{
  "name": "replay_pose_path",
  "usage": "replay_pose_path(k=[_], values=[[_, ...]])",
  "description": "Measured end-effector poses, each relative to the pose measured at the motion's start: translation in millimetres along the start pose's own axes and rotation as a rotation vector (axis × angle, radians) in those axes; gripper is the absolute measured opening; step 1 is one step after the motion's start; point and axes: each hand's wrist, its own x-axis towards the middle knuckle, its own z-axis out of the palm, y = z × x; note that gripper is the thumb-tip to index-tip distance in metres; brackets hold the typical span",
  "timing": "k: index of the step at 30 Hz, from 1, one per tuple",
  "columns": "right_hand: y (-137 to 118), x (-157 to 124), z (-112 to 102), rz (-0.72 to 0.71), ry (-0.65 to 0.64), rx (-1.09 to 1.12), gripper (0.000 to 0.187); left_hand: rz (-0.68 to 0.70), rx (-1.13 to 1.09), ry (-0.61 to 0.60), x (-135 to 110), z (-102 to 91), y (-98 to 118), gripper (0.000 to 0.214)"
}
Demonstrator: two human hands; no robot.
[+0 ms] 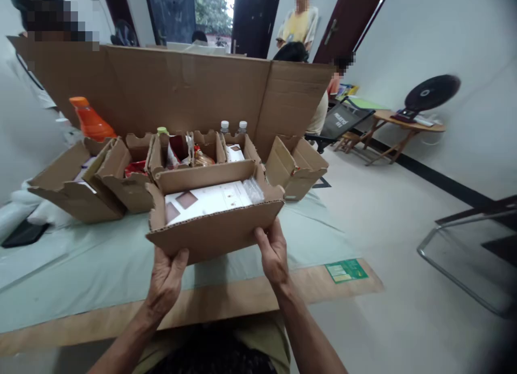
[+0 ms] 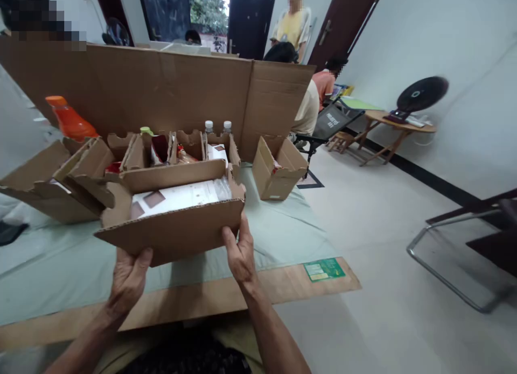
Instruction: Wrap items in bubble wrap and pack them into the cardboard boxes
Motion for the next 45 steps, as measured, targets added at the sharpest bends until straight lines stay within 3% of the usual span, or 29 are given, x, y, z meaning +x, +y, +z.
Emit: replay_pose_path(k=[5,8,10,13,16,18,21,23,27,30,33,39,45], values=[[44.3,-14.8,-69.9,0.072,0.181,-0.044,0.050,-0.033,-0.060,-0.277,-7.5,65.7,-18.6,0.077],[59.6,-32.8,-102.2,0.099,0.290,-0.118,0.057,0.028,-0.105,-0.424,3.0,97.1,-23.8,0.077],[66.3,-50.3,-108.8,0.107,0.379,-0.183,0.064,0.091,-0.086,-0.523,24.4,114.1,-25.9,0.074],[73.9,-83.4,-99.7,0.114,0.461,-0.247,0.074,0.152,-0.007,-0.617,70.6,138.8,-31.2,0.068],[79.1,-109.5,-90.4,0.087,0.428,-0.325,0.078,0.123,0.077,-0.523,104.4,163.2,-41.1,0.065],[82.2,-113.1,-96.5,0.070,0.427,-0.379,0.080,0.097,0.107,-0.423,104.9,175.8,-48.4,0.068],[89.4,-95.3,-125.1,0.133,0.460,-0.333,0.090,0.096,0.102,-0.351,72.9,185.3,-56.1,0.072],[95.1,-74.3,-147.5,0.219,0.393,-0.262,0.094,0.095,0.086,-0.371,43.8,188.7,-57.9,0.071],[100.5,-34.1,-172.1,0.322,0.138,-0.288,0.066,0.065,0.079,-0.491,10.9,202.0,-55.5,0.076],[97.5,-16.5,-172.8,0.346,0.059,-0.286,0.048,0.072,0.054,-0.544,9.8,214.8,-56.3,0.078],[93.8,-9.5,-168.4,0.362,0.034,-0.268,0.042,0.081,0.025,-0.567,9.5,220.8,-63.1,0.076],[95.1,-9.4,-156.7,0.284,-0.001,-0.487,0.038,0.068,-0.058,-0.460,0.1,216.3,-77.7,0.066],[93.8,-3.3,-154.5,0.191,0.001,-0.628,0.047,0.115,-0.138,-0.406,-2.0,214.6,-74.7,0.064]])
